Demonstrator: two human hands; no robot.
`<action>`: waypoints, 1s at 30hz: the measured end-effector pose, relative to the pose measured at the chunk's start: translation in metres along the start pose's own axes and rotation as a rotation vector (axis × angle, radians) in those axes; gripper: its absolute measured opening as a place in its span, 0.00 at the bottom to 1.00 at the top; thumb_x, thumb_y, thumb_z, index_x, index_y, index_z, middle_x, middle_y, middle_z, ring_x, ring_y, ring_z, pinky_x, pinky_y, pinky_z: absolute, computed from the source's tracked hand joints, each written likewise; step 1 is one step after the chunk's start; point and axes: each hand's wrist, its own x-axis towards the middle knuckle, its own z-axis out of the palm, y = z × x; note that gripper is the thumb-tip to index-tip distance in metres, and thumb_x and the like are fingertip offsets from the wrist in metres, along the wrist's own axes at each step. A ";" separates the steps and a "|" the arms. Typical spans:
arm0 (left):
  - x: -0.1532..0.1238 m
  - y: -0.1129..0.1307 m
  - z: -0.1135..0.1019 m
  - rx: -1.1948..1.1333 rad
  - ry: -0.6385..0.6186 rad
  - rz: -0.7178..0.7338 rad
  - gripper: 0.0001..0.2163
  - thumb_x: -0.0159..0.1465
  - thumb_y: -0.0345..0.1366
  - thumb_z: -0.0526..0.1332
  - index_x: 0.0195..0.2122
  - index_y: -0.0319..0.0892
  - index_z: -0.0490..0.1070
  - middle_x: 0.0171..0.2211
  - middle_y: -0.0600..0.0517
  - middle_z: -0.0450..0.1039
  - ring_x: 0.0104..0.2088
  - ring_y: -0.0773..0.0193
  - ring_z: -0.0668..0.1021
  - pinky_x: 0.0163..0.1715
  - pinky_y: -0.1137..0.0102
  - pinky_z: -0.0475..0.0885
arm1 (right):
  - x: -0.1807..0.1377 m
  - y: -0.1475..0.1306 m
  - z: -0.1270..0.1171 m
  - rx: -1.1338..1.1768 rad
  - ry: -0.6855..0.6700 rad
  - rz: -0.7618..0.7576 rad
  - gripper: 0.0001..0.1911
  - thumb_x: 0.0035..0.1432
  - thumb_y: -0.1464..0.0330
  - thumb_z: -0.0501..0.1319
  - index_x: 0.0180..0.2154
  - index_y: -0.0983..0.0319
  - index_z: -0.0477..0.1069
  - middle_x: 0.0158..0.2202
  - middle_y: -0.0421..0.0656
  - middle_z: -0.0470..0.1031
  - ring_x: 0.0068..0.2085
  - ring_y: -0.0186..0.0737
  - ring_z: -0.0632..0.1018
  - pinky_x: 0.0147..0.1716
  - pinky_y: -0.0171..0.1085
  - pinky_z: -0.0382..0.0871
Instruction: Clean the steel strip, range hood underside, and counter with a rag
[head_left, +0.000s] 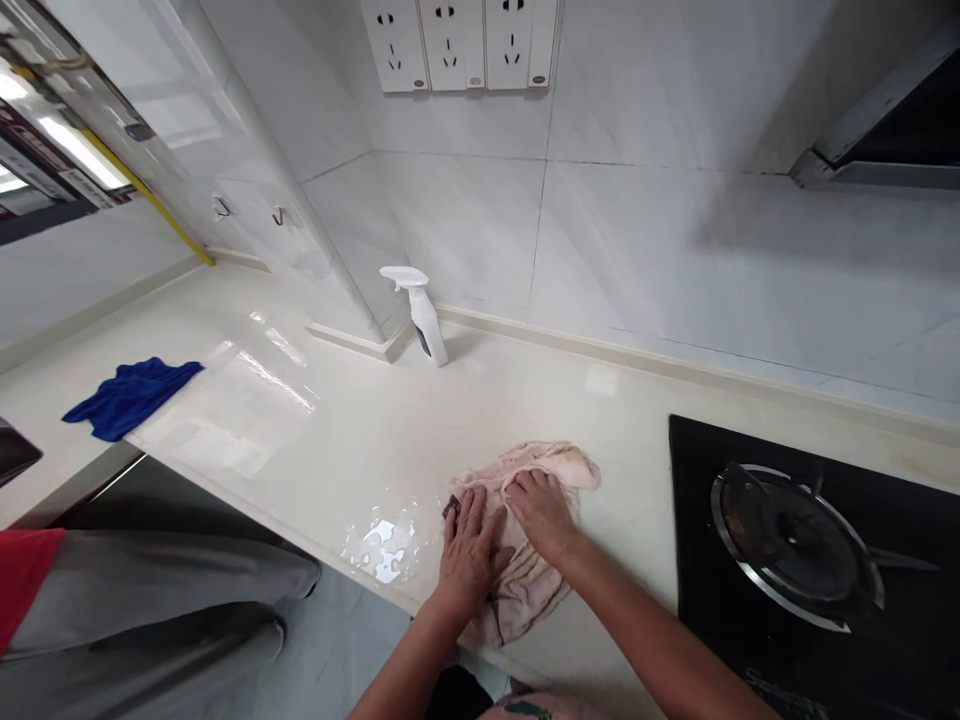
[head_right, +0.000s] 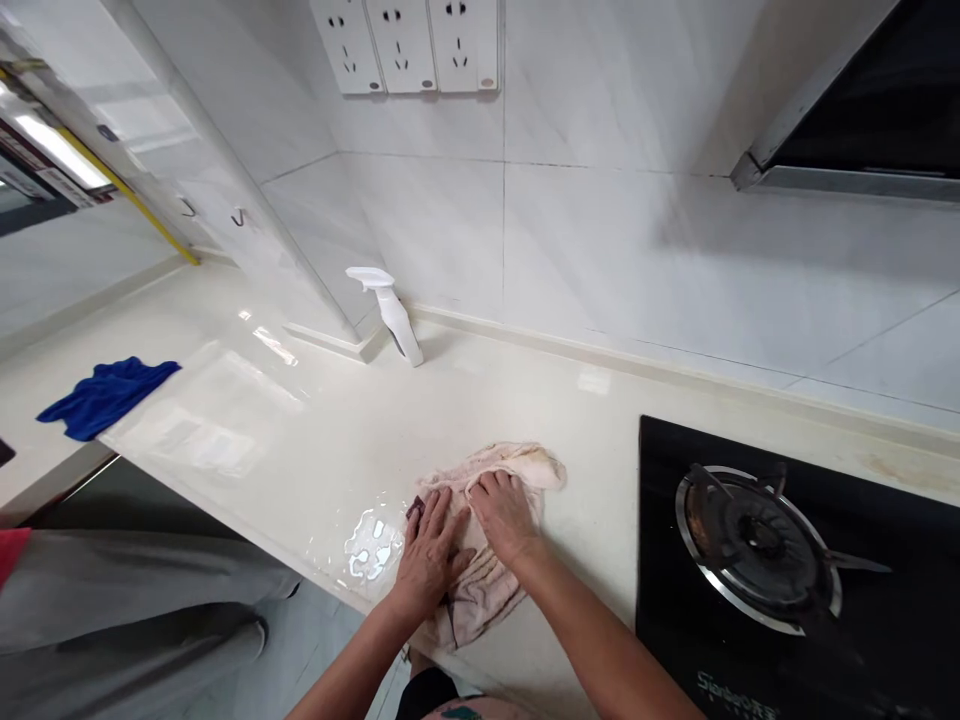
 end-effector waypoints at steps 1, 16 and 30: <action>-0.001 -0.002 -0.001 0.003 -0.021 0.002 0.27 0.64 0.40 0.66 0.65 0.53 0.66 0.72 0.41 0.56 0.71 0.42 0.61 0.66 0.40 0.61 | -0.001 0.007 0.000 -0.067 -0.013 0.019 0.08 0.69 0.67 0.60 0.46 0.57 0.76 0.47 0.47 0.77 0.50 0.49 0.71 0.48 0.45 0.60; 0.004 -0.006 -0.015 -0.122 -0.223 -0.060 0.28 0.65 0.44 0.66 0.66 0.55 0.65 0.75 0.41 0.47 0.74 0.41 0.51 0.70 0.38 0.51 | -0.017 0.021 -0.008 -0.151 0.003 0.136 0.08 0.69 0.69 0.59 0.45 0.56 0.77 0.45 0.46 0.77 0.50 0.48 0.70 0.47 0.45 0.54; 0.008 -0.002 -0.021 -0.069 -0.214 -0.061 0.27 0.65 0.39 0.66 0.66 0.55 0.66 0.74 0.40 0.50 0.74 0.41 0.54 0.69 0.38 0.54 | -0.049 0.029 -0.005 -0.168 -0.010 0.088 0.07 0.70 0.67 0.59 0.45 0.56 0.76 0.45 0.44 0.77 0.49 0.48 0.71 0.46 0.45 0.51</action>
